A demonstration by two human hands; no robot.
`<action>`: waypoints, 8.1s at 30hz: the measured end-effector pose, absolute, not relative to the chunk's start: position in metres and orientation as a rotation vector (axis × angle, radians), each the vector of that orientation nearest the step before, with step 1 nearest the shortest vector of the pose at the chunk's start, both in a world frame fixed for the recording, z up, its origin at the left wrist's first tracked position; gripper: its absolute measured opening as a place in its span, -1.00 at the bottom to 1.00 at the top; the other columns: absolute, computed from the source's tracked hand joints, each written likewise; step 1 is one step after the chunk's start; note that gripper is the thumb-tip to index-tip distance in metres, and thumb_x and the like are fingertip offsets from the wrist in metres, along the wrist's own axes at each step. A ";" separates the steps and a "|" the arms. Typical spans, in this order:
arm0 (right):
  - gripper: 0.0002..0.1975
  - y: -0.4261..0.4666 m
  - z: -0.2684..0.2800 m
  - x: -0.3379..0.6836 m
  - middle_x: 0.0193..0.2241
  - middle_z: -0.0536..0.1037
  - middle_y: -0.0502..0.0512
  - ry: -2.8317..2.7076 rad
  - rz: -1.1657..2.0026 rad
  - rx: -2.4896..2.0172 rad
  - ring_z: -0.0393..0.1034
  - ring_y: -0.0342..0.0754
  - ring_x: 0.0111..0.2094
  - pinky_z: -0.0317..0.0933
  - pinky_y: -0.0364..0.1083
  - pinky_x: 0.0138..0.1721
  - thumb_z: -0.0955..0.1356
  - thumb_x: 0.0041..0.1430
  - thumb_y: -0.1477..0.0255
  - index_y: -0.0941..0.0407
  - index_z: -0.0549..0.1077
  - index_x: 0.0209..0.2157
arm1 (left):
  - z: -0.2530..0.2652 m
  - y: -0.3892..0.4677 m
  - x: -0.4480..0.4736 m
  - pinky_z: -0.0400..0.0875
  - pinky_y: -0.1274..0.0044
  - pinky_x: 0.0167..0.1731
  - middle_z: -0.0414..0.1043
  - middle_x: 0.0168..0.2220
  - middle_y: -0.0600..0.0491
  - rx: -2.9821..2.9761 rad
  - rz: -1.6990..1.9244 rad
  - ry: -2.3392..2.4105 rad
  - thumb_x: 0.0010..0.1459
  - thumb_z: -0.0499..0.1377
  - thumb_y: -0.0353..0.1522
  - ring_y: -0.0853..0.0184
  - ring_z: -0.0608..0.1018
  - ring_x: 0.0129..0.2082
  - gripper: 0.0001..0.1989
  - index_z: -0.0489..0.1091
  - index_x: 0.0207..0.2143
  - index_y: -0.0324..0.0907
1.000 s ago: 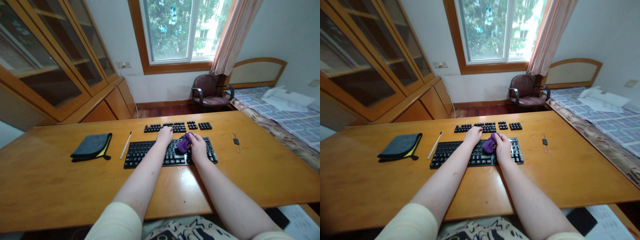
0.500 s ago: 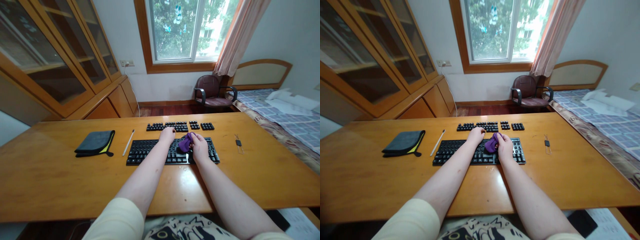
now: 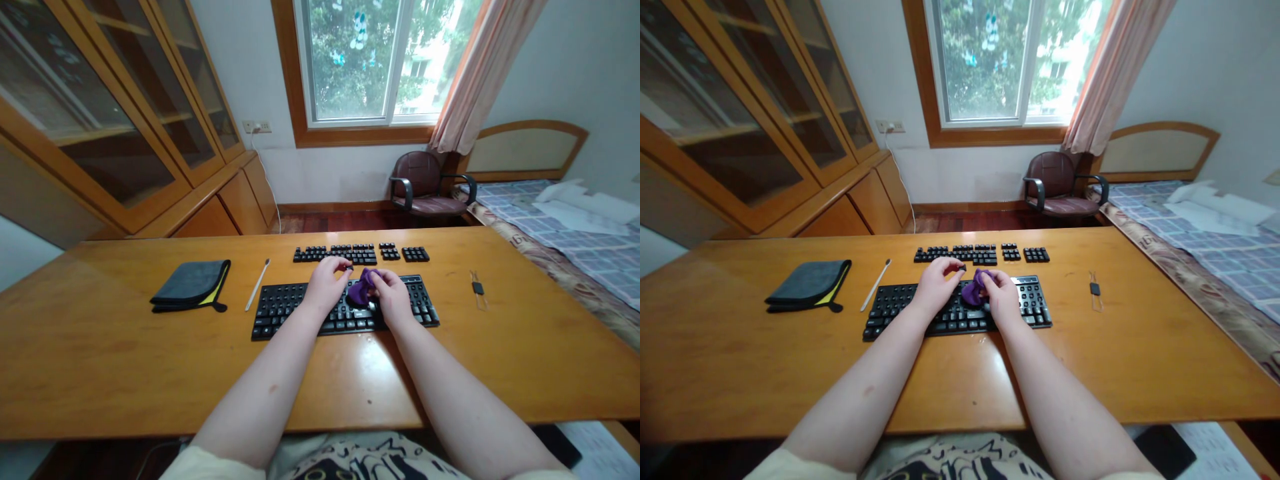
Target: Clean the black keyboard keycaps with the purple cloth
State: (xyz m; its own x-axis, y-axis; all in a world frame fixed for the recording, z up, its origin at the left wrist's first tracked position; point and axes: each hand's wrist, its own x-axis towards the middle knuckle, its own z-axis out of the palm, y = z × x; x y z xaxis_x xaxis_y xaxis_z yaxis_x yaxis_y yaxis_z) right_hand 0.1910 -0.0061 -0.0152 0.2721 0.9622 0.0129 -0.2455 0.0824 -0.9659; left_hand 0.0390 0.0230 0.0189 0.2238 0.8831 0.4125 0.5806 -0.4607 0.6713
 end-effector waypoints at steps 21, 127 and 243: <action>-0.81 -0.020 -0.011 0.181 -0.41 0.56 0.03 -1.341 1.137 -1.042 0.42 -0.04 -0.33 0.28 -0.05 -0.20 0.45 -0.21 0.46 0.07 0.57 -0.41 | -0.012 -0.023 0.028 0.48 0.48 -0.27 0.52 -0.38 0.04 1.240 1.287 1.023 -0.10 0.26 -0.43 0.35 0.56 -0.35 -0.79 0.45 -0.31 -0.22; -0.83 -0.026 -0.016 0.181 -0.70 0.40 -0.05 -1.018 1.365 -1.133 0.23 -0.17 -0.70 0.15 -0.16 -0.66 0.41 -0.12 0.31 0.14 0.50 -0.52 | -0.008 -0.032 0.032 0.33 0.37 -0.01 0.51 -0.21 0.05 1.863 1.254 1.162 -0.01 0.22 -0.41 0.27 0.52 -0.15 -0.60 0.35 -0.06 -0.07; -0.76 -0.011 -0.018 0.193 -0.65 0.41 -0.07 -0.679 1.095 -1.098 0.19 -0.19 -0.69 0.08 -0.17 -0.66 0.42 -0.12 0.26 0.14 0.45 -0.44 | 0.020 0.001 0.035 0.29 0.19 -0.09 0.48 -0.35 -0.12 2.509 0.457 1.591 0.07 0.13 -0.27 0.09 0.49 -0.24 -0.79 0.51 -0.35 -0.16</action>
State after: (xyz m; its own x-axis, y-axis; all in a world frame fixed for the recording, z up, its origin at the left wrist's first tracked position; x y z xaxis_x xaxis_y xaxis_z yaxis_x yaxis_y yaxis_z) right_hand 0.1928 -0.0107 -0.0181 0.3505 0.9338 -0.0722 -0.3504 0.0593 -0.9347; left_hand 0.0345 0.0007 0.0204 0.3964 0.9001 0.1809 0.8589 -0.4332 0.2732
